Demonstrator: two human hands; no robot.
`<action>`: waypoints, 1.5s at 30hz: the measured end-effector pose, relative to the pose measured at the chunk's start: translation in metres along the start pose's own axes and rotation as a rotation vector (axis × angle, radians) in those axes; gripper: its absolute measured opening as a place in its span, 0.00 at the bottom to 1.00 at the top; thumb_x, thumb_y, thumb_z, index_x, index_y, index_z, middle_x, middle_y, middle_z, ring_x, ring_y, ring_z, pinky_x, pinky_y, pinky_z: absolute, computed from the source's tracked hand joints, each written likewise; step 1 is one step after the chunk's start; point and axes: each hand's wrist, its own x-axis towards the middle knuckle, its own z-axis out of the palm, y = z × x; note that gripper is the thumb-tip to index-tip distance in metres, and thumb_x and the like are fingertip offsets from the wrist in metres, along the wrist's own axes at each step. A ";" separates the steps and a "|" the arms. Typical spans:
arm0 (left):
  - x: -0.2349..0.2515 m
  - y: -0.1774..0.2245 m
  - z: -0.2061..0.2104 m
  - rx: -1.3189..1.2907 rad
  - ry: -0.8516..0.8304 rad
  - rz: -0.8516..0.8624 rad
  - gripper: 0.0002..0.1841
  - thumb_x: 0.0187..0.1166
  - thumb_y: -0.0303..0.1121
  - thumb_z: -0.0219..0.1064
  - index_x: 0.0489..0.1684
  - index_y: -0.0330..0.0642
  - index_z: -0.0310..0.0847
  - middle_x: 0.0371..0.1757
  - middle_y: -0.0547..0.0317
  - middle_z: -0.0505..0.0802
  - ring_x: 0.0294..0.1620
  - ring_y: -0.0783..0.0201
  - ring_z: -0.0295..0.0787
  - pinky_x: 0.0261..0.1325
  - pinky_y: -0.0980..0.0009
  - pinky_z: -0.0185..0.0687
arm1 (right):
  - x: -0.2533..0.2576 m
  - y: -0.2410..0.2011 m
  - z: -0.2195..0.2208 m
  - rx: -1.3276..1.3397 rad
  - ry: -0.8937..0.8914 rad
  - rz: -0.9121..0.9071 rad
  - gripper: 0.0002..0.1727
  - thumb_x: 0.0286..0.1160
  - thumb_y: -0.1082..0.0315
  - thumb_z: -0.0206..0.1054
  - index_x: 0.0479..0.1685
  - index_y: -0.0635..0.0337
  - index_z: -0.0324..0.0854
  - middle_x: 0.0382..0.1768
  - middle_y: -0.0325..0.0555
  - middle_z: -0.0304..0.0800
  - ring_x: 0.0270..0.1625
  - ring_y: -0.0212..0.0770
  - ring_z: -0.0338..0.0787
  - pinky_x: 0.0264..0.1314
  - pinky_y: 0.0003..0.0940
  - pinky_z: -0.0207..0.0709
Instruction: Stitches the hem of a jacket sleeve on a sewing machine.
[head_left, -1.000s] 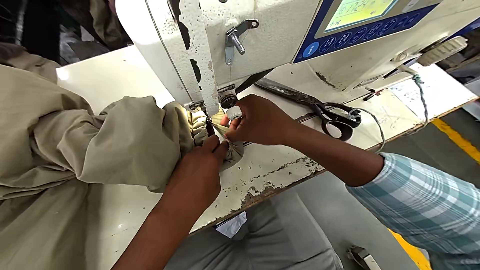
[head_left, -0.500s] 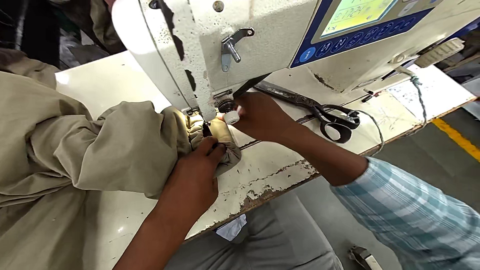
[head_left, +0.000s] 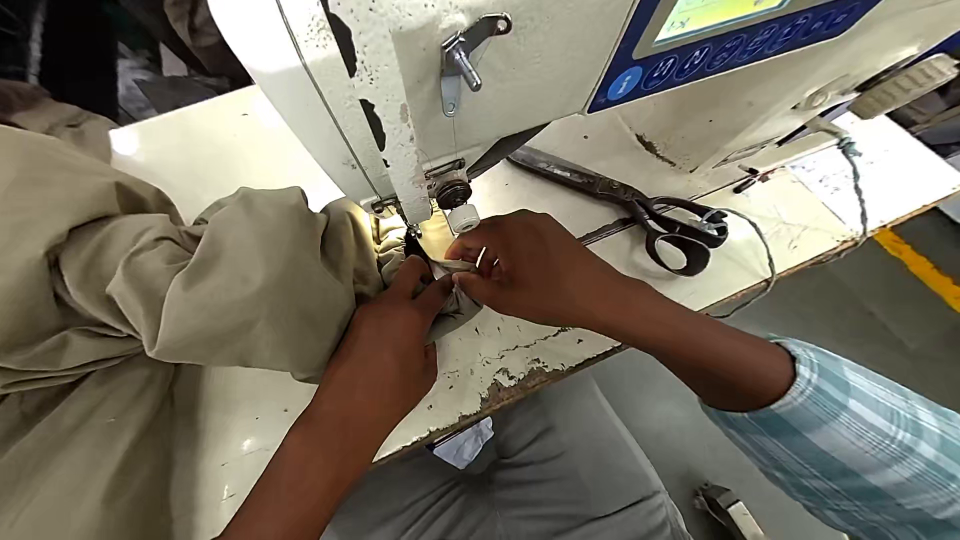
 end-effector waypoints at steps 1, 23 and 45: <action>0.000 0.000 0.000 0.004 -0.003 0.003 0.33 0.51 0.20 0.81 0.65 0.49 0.90 0.64 0.52 0.83 0.38 0.57 0.89 0.34 0.58 0.90 | 0.000 0.000 0.000 -0.006 0.014 0.010 0.11 0.76 0.56 0.69 0.48 0.48 0.93 0.33 0.33 0.91 0.33 0.30 0.88 0.36 0.34 0.82; 0.001 0.001 -0.001 -0.011 -0.019 -0.016 0.31 0.50 0.21 0.83 0.61 0.51 0.92 0.74 0.50 0.77 0.37 0.58 0.88 0.33 0.60 0.89 | 0.023 -0.011 0.004 -0.088 0.015 0.023 0.07 0.71 0.58 0.72 0.28 0.45 0.91 0.26 0.34 0.87 0.33 0.37 0.87 0.32 0.45 0.75; 0.003 0.004 -0.007 0.060 -0.071 -0.040 0.35 0.51 0.22 0.83 0.69 0.52 0.88 0.79 0.53 0.81 0.32 0.58 0.88 0.33 0.57 0.86 | 0.005 0.023 0.011 0.068 0.471 -0.104 0.16 0.83 0.66 0.63 0.63 0.54 0.89 0.43 0.38 0.97 0.36 0.36 0.94 0.38 0.41 0.89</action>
